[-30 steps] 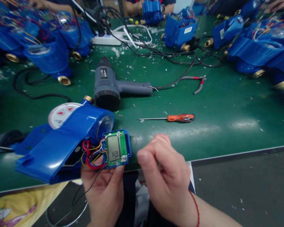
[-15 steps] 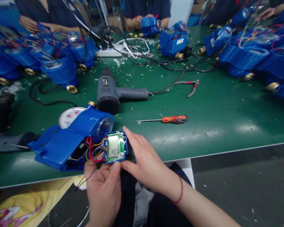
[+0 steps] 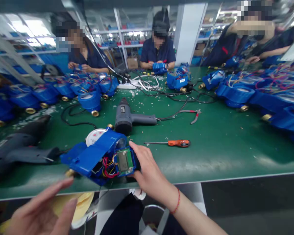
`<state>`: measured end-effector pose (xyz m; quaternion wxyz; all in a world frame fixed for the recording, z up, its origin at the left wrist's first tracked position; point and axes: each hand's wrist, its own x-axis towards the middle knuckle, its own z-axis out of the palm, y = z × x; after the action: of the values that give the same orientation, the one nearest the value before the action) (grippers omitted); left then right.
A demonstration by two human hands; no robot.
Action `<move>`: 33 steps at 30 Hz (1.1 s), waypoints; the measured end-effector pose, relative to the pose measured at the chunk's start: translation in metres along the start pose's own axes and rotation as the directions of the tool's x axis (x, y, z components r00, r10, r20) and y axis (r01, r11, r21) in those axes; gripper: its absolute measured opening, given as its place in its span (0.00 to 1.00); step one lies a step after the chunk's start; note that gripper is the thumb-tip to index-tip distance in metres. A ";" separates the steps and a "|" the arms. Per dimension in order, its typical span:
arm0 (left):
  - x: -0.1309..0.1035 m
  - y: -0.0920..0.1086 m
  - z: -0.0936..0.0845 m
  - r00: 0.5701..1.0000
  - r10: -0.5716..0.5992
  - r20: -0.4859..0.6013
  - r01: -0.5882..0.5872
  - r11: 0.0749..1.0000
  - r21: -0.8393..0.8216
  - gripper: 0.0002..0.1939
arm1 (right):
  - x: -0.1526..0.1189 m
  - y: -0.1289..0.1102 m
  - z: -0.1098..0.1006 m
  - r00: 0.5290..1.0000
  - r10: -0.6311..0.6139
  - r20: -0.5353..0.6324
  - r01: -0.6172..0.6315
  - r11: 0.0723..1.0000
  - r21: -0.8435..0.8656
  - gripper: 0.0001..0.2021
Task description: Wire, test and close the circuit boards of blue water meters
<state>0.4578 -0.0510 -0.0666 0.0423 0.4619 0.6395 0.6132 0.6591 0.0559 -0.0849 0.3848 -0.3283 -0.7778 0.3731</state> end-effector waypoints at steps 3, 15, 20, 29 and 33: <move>0.050 0.001 0.010 0.938 0.086 0.335 -0.164 0.963 0.213 0.33 | 0.011 0.009 0.000 0.995 -0.093 0.019 0.094 0.995 -0.015 0.40; 0.102 -0.016 0.011 0.852 -0.220 0.474 0.063 0.944 0.325 0.37 | 0.058 0.008 0.019 0.985 -0.141 0.096 0.141 0.990 0.007 0.41; 0.102 -0.040 0.000 0.937 -0.127 0.326 0.024 0.953 0.303 0.30 | 0.059 -0.004 0.026 0.979 -0.184 0.088 0.188 0.982 -0.032 0.42; 0.104 -0.045 0.002 0.883 -0.235 0.405 0.203 0.972 0.121 0.43 | 0.039 -0.026 0.077 0.868 0.481 -0.122 -0.354 0.772 0.528 0.34; 0.093 -0.046 0.008 0.896 -0.214 0.389 0.147 0.970 0.194 0.47 | 0.032 -0.040 0.112 0.630 0.763 0.147 -0.452 0.206 0.868 0.37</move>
<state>0.3851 0.0232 -0.0588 0.1941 0.5198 0.7038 0.4436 0.5403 0.0242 -0.0878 0.4272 -0.4322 -0.2168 0.7641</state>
